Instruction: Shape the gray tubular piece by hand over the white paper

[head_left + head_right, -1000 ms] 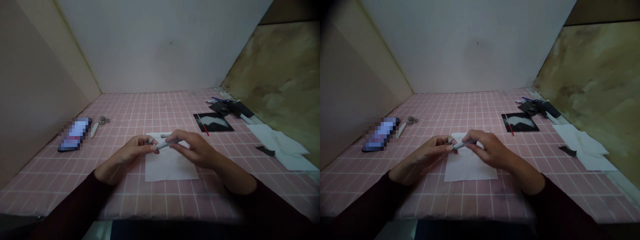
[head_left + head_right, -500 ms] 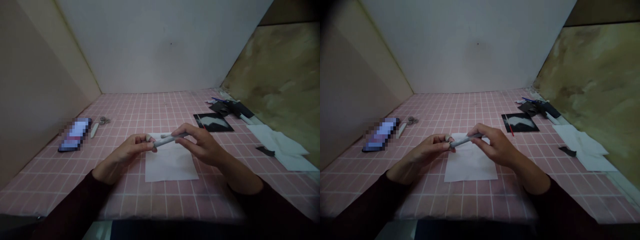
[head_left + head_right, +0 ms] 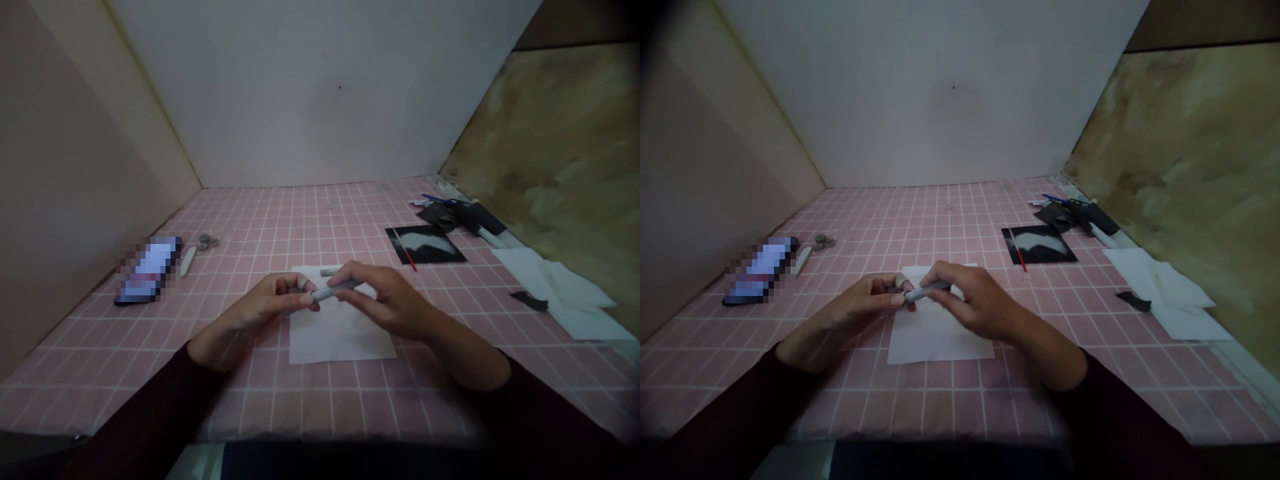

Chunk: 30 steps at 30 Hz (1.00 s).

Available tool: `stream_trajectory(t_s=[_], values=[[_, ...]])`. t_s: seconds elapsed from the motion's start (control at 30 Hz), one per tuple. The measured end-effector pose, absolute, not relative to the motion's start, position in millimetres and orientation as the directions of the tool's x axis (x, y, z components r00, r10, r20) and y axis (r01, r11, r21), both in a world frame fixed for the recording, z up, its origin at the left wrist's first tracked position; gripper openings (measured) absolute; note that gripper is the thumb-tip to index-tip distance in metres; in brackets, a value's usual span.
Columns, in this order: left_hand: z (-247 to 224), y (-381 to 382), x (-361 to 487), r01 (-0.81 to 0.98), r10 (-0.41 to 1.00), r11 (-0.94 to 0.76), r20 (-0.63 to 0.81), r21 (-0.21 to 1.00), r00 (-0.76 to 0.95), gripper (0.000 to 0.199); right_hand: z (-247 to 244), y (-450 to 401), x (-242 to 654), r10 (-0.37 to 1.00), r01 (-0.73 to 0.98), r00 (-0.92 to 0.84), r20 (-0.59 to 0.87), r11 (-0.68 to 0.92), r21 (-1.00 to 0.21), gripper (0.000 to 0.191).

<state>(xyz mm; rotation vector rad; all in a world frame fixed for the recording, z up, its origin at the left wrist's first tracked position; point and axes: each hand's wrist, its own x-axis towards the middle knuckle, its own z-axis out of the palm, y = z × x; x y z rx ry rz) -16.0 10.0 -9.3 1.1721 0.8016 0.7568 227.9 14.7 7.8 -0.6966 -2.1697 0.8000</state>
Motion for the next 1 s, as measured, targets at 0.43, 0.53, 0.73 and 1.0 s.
stream_trajectory(t_s=[0.43, 0.53, 0.73, 1.0], values=[[-13.8, 9.0, -16.3, -0.069, 0.881, 0.175, -0.125, 0.982, 0.456, 0.027, 7.7, 16.7, 228.7, 0.759, 0.254, -0.523, 0.388, 0.573, -0.779, 0.012], [-14.7, 7.9, -15.8, -0.064, 0.879, 0.18, -0.131, 0.982, 0.459, 0.027, 4.5, 14.2, 224.3, 0.765, 0.256, -0.516, 0.385, 0.567, -0.783, 0.011], [-15.3, 9.2, -15.2, -0.079, 0.898, 0.165, -0.117, 0.983, 0.423, 0.027, 5.9, 12.7, 223.7, 0.75, 0.273, -0.511, 0.421, 0.606, -0.747, 0.012], [-18.2, 11.7, -16.8, -0.139, 0.905, 0.209, -0.137, 0.968, 0.403, 0.027, 12.6, 13.8, 232.7, 0.79, 0.344, -0.449, 0.417, 0.583, -0.736, 0.013]])
